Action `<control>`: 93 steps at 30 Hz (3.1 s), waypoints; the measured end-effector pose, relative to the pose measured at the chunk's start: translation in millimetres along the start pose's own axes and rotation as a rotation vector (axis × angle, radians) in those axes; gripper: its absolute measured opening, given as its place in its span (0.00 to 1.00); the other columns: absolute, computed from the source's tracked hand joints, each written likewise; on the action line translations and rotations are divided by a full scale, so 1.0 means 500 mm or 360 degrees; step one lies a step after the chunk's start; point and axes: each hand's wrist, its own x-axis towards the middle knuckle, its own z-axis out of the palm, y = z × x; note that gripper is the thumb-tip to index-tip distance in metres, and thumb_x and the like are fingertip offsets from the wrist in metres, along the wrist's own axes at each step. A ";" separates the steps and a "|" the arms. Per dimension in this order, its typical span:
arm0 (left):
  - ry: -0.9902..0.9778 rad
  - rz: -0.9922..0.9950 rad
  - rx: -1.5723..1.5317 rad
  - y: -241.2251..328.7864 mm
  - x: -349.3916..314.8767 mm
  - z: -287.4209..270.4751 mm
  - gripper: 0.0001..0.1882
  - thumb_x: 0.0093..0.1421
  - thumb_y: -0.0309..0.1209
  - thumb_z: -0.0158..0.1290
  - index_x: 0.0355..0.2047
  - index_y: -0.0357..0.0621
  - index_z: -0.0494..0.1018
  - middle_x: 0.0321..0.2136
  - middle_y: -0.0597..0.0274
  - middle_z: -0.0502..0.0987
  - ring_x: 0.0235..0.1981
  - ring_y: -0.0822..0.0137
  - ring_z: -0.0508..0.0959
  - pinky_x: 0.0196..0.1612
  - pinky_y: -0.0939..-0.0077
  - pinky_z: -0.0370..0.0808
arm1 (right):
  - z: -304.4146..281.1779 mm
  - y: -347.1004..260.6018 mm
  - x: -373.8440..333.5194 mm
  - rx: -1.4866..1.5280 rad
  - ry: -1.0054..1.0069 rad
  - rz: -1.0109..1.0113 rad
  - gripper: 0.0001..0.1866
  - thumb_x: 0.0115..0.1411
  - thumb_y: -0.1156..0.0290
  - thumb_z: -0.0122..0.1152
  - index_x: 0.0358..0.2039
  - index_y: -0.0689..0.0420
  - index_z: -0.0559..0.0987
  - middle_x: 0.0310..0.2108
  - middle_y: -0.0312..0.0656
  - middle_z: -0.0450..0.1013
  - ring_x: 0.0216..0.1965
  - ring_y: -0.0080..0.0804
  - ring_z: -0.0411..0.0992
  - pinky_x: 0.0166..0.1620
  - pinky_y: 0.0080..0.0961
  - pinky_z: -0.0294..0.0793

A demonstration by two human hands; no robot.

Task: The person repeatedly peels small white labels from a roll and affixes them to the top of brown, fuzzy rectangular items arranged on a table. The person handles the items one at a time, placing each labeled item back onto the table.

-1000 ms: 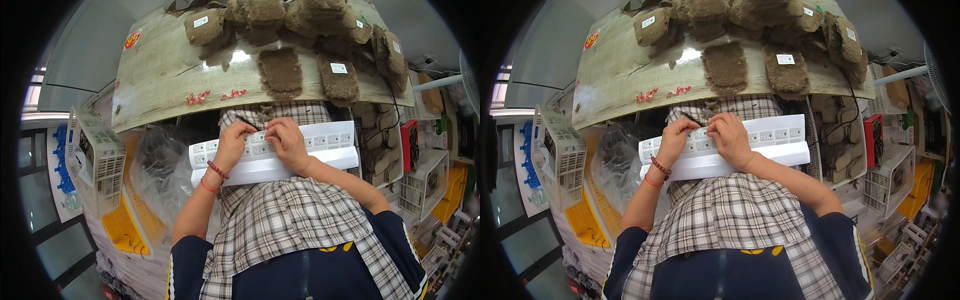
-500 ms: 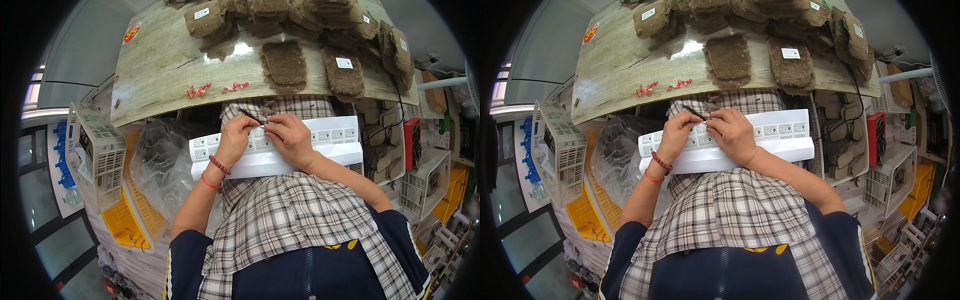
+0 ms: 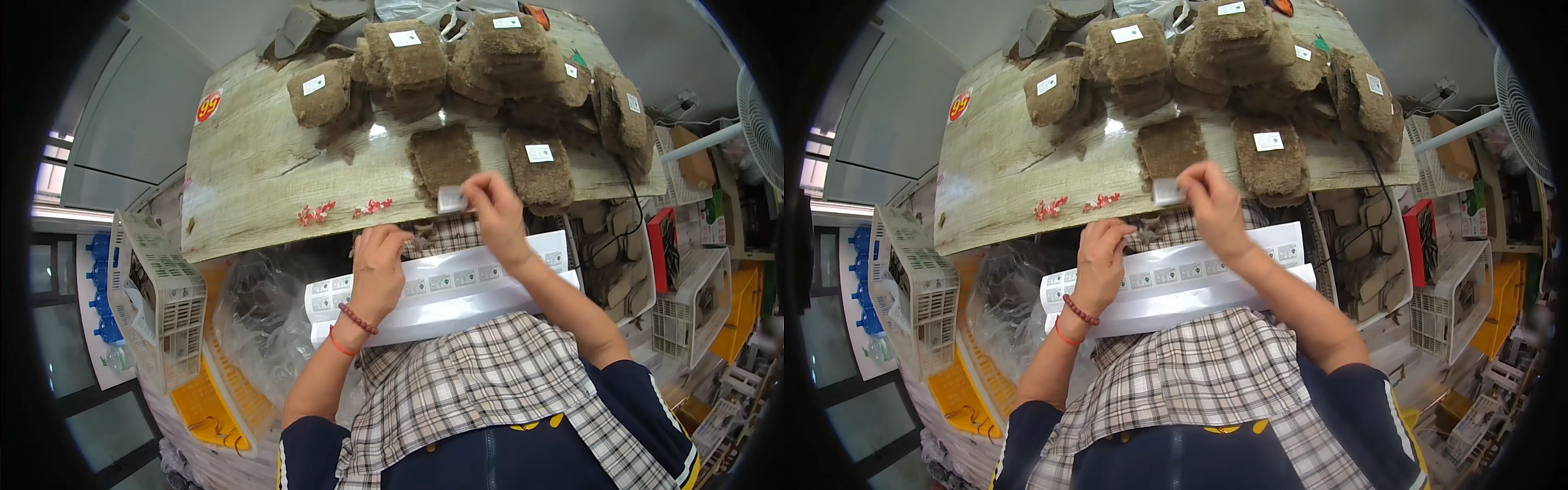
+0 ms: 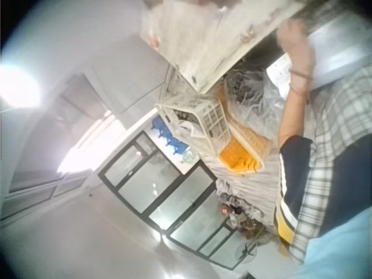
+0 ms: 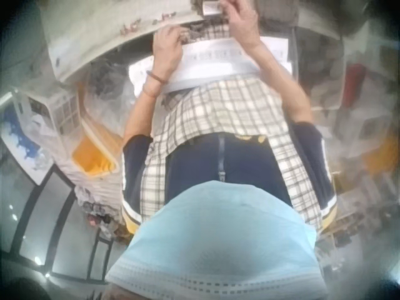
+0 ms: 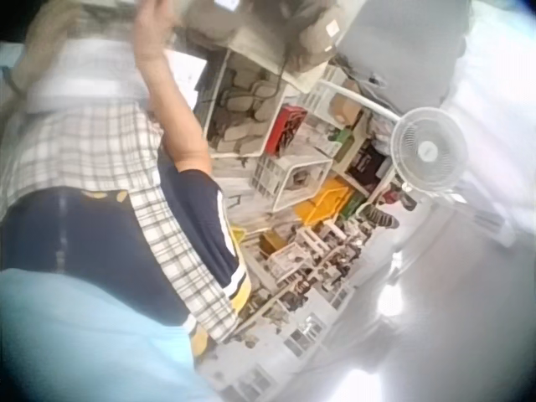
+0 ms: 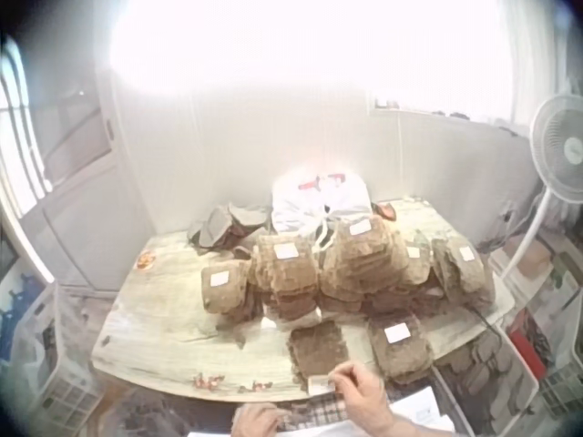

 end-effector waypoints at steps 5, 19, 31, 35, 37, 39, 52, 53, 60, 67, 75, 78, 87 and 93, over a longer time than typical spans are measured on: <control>0.0279 0.0405 0.0205 0.037 0.137 0.042 0.21 0.55 0.17 0.53 0.51 0.36 0.73 0.52 0.49 0.73 0.55 0.49 0.71 0.60 0.59 0.65 | -0.021 0.049 0.167 -0.0374 0.0000 0.0030 0.07 0.65 0.71 0.57 0.33 0.61 0.76 0.24 0.31 0.71 0.26 0.16 0.67 0.30 0.17 0.69; 0.0142 0.0397 0.0297 0.010 0.169 0.103 0.24 0.54 0.17 0.55 0.53 0.32 0.70 0.53 0.47 0.71 0.58 0.48 0.69 0.62 0.53 0.63 | 0.000 0.094 0.188 -0.0700 0.0041 0.0029 0.07 0.60 0.70 0.60 0.32 0.61 0.77 0.30 0.51 0.78 0.34 0.51 0.76 0.37 0.39 0.73; 0.0150 0.0283 0.0348 0.025 0.184 0.110 0.38 0.56 0.30 0.61 0.65 0.38 0.59 0.65 0.48 0.61 0.58 0.53 0.68 0.63 0.50 0.59 | 0.014 0.094 0.183 -0.0867 0.0142 -0.0093 0.07 0.59 0.70 0.61 0.30 0.60 0.76 0.30 0.49 0.77 0.33 0.53 0.75 0.36 0.43 0.73; -0.0053 0.0204 0.0590 0.036 0.194 0.115 0.44 0.55 0.42 0.62 0.67 0.37 0.57 0.67 0.51 0.59 0.56 0.58 0.67 0.61 0.53 0.57 | 0.020 0.090 0.179 -0.0912 0.0169 -0.0103 0.07 0.59 0.70 0.61 0.29 0.60 0.76 0.29 0.48 0.77 0.33 0.51 0.75 0.37 0.43 0.74; -0.0091 0.0165 0.0667 0.039 0.194 0.123 0.45 0.54 0.46 0.62 0.67 0.37 0.57 0.66 0.52 0.60 0.56 0.60 0.67 0.60 0.54 0.56 | 0.022 0.089 0.177 -0.0980 0.0175 -0.0136 0.06 0.58 0.70 0.61 0.29 0.59 0.76 0.29 0.47 0.77 0.33 0.50 0.76 0.37 0.43 0.74; -0.0098 0.0158 0.0726 0.042 0.194 0.125 0.46 0.54 0.47 0.62 0.66 0.36 0.58 0.66 0.53 0.61 0.56 0.61 0.66 0.59 0.53 0.56 | 0.023 0.091 0.175 -0.1095 0.0169 -0.0192 0.06 0.58 0.70 0.61 0.29 0.58 0.76 0.29 0.46 0.76 0.34 0.49 0.76 0.37 0.43 0.74; -0.0088 0.0120 0.0747 0.039 0.188 0.136 0.43 0.56 0.48 0.60 0.66 0.40 0.60 0.67 0.54 0.58 0.59 0.60 0.63 0.60 0.50 0.53 | 0.030 0.079 0.166 -0.1308 0.0261 -0.0063 0.18 0.60 0.64 0.61 0.47 0.61 0.73 0.46 0.55 0.67 0.43 0.58 0.74 0.44 0.47 0.76; -0.0061 0.0125 0.0747 0.038 0.187 0.138 0.43 0.56 0.49 0.60 0.66 0.40 0.60 0.67 0.53 0.58 0.59 0.60 0.63 0.61 0.50 0.53 | 0.030 0.080 0.172 -0.1324 0.0258 0.0008 0.18 0.60 0.64 0.61 0.46 0.61 0.73 0.46 0.55 0.67 0.44 0.58 0.74 0.44 0.48 0.76; 0.0058 0.0177 0.0689 0.024 0.181 0.146 0.42 0.56 0.50 0.60 0.66 0.42 0.60 0.67 0.51 0.57 0.61 0.58 0.62 0.62 0.52 0.52 | 0.030 0.067 0.199 -0.1200 0.0250 0.0343 0.20 0.58 0.61 0.64 0.44 0.60 0.74 0.46 0.51 0.69 0.45 0.57 0.74 0.46 0.49 0.73; 0.0202 0.0174 0.0598 0.009 0.168 0.153 0.40 0.57 0.45 0.61 0.65 0.44 0.61 0.67 0.46 0.56 0.63 0.53 0.60 0.65 0.52 0.51 | 0.047 0.076 0.191 -0.1339 0.0479 0.0222 0.20 0.54 0.60 0.68 0.45 0.54 0.77 0.47 0.50 0.71 0.50 0.52 0.72 0.49 0.47 0.72; 0.0317 0.0140 0.0380 0.001 0.136 0.121 0.37 0.57 0.40 0.60 0.64 0.42 0.61 0.66 0.44 0.57 0.65 0.47 0.58 0.66 0.51 0.54 | 0.052 0.085 0.167 -0.0686 0.0474 -0.0047 0.15 0.53 0.63 0.68 0.38 0.56 0.79 0.39 0.45 0.77 0.42 0.48 0.75 0.44 0.40 0.73; 0.0291 0.0157 0.0242 -0.007 0.087 0.047 0.30 0.57 0.31 0.58 0.59 0.40 0.66 0.60 0.43 0.64 0.60 0.45 0.64 0.63 0.55 0.60 | 0.013 0.081 0.179 -0.0063 0.0551 -0.0153 0.12 0.55 0.70 0.68 0.36 0.63 0.77 0.28 0.42 0.77 0.28 0.28 0.73 0.34 0.27 0.72; -0.0025 -0.0073 0.0083 -0.115 -0.116 -0.038 0.10 0.53 0.32 0.59 0.35 0.45 0.76 0.35 0.59 0.75 0.41 0.57 0.73 0.47 0.62 0.66 | -0.146 -0.035 0.111 -0.1512 0.0658 -0.0666 0.21 0.58 0.69 0.64 0.53 0.54 0.75 0.52 0.46 0.71 0.54 0.47 0.67 0.56 0.40 0.66; -0.0045 -0.0243 -0.0451 -0.092 -0.136 -0.033 0.14 0.49 0.22 0.61 0.39 0.38 0.77 0.34 0.61 0.73 0.38 0.65 0.76 0.43 0.74 0.73 | 0.057 -0.007 -0.108 -0.0906 -0.0626 -0.0506 0.11 0.51 0.69 0.69 0.37 0.54 0.84 0.36 0.40 0.75 0.41 0.39 0.73 0.44 0.35 0.73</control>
